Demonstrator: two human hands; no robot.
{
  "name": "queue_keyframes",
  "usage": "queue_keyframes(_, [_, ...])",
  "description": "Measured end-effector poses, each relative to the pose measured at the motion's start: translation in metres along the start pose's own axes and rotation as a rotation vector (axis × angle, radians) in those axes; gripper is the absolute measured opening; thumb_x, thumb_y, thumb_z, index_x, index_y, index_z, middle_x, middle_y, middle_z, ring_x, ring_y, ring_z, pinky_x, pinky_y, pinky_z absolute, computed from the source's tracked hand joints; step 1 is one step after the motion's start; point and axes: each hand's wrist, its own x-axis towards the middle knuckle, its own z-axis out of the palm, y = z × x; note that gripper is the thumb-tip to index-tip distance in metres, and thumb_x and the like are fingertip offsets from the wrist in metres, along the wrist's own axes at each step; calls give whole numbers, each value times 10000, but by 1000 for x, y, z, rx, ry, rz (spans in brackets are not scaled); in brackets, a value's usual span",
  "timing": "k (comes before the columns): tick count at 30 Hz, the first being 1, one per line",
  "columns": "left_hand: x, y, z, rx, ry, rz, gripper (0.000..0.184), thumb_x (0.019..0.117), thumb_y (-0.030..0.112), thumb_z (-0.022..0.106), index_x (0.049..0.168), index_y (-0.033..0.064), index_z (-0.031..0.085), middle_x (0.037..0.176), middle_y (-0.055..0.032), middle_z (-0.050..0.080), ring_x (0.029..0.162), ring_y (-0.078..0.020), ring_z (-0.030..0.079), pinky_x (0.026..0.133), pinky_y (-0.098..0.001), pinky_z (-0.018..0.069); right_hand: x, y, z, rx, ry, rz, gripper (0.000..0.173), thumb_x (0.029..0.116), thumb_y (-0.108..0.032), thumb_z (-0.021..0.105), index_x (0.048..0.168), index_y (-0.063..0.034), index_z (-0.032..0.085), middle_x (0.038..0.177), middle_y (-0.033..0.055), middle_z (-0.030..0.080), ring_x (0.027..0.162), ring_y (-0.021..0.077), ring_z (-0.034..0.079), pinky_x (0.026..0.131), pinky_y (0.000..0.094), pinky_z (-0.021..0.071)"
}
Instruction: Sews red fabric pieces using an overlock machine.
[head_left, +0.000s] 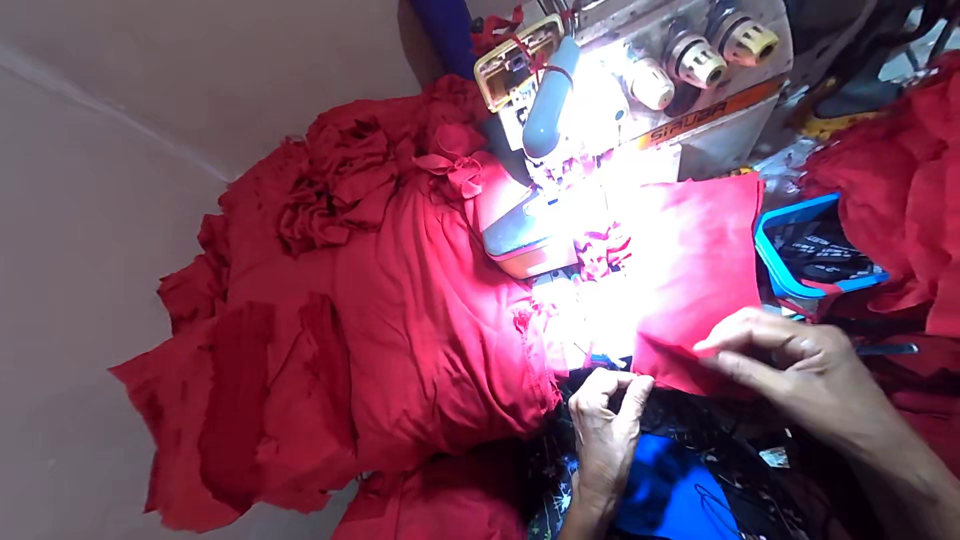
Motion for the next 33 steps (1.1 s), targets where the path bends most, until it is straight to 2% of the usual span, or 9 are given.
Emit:
queue_keyframes(3, [-2, -2, 0, 350, 13, 112, 126, 870, 156, 730, 822, 41, 747, 757, -29, 687, 673, -37, 640, 633, -188, 533, 27, -26, -15, -159, 189, 30, 151, 968, -148, 614, 1068, -49, 670, 944, -34, 663, 791, -25, 618, 713, 178, 536])
queue_keyframes(6, [5, 11, -2, 617, 52, 211, 290, 808, 276, 779, 909, 14, 708, 763, -57, 674, 625, -150, 622, 576, -311, 513, 48, -45, -29, -157, 288, -191, 181, 1038, -218, 579, 1180, -111, 608, 970, -111, 627, 832, -84, 610, 729, 114, 525])
queue_keyframes(9, [29, 30, -4, 380, -50, 268, 390, 861, 245, 754, 1055, -83, 673, 820, -102, 690, 663, -120, 630, 619, -258, 535, 54, -58, -32, -118, 241, -387, 187, 1033, -175, 579, 1167, -65, 648, 1012, -86, 681, 893, -42, 645, 789, 146, 549])
queue_keyframes(12, [68, 67, 1, -30, -310, -54, 326, 1051, 150, 457, 1031, -74, 693, 830, -42, 698, 745, -26, 657, 725, -208, 556, 40, -57, -31, -145, 179, -440, 196, 1031, -212, 574, 1135, -84, 680, 992, -83, 691, 854, -55, 629, 739, 126, 535])
queue_keyframes(14, [100, 75, 11, -158, -357, -326, 453, 1120, 313, 326, 1033, -3, 639, 741, 16, 660, 642, -14, 633, 640, -200, 558, 30, -53, -31, -146, 155, -455, 190, 1039, -238, 567, 1105, -113, 694, 971, -91, 696, 867, -59, 634, 760, 125, 536])
queue_keyframes(17, [134, 66, 21, -2, -335, -398, 471, 1050, 535, 470, 1181, 116, 642, 858, -30, 639, 728, -98, 603, 676, -304, 530, 20, -46, -36, -132, 123, -459, 190, 1046, -256, 560, 1064, -132, 704, 965, -91, 702, 878, -68, 631, 787, 115, 525])
queue_keyframes(21, [153, 55, 37, 223, -235, 7, 308, 1002, 327, 652, 907, 34, 667, 755, -98, 610, 676, -184, 586, 617, -385, 494, 12, -32, -45, -91, 101, -377, 219, 1049, -292, 567, 1064, -126, 710, 952, -78, 711, 883, -76, 623, 794, 105, 510])
queue_keyframes(29, [174, 89, 51, 95, -233, 41, 338, 1057, 320, 564, 921, 30, 671, 761, -73, 617, 668, -139, 574, 622, -323, 488, 16, -31, -65, 182, 321, -373, 154, 986, -291, 673, 1103, -198, 707, 1022, -121, 716, 902, 23, 688, 772, 198, 595])
queue_keyframes(33, [169, 109, 51, -422, -229, -154, 213, 1068, 133, 512, 1195, 2, 621, 969, -38, 675, 860, -54, 654, 803, -248, 560, 0, -42, -63, 187, 87, -459, 120, 1013, -312, 641, 1021, -221, 720, 1003, -134, 719, 1017, 20, 673, 929, 231, 548])
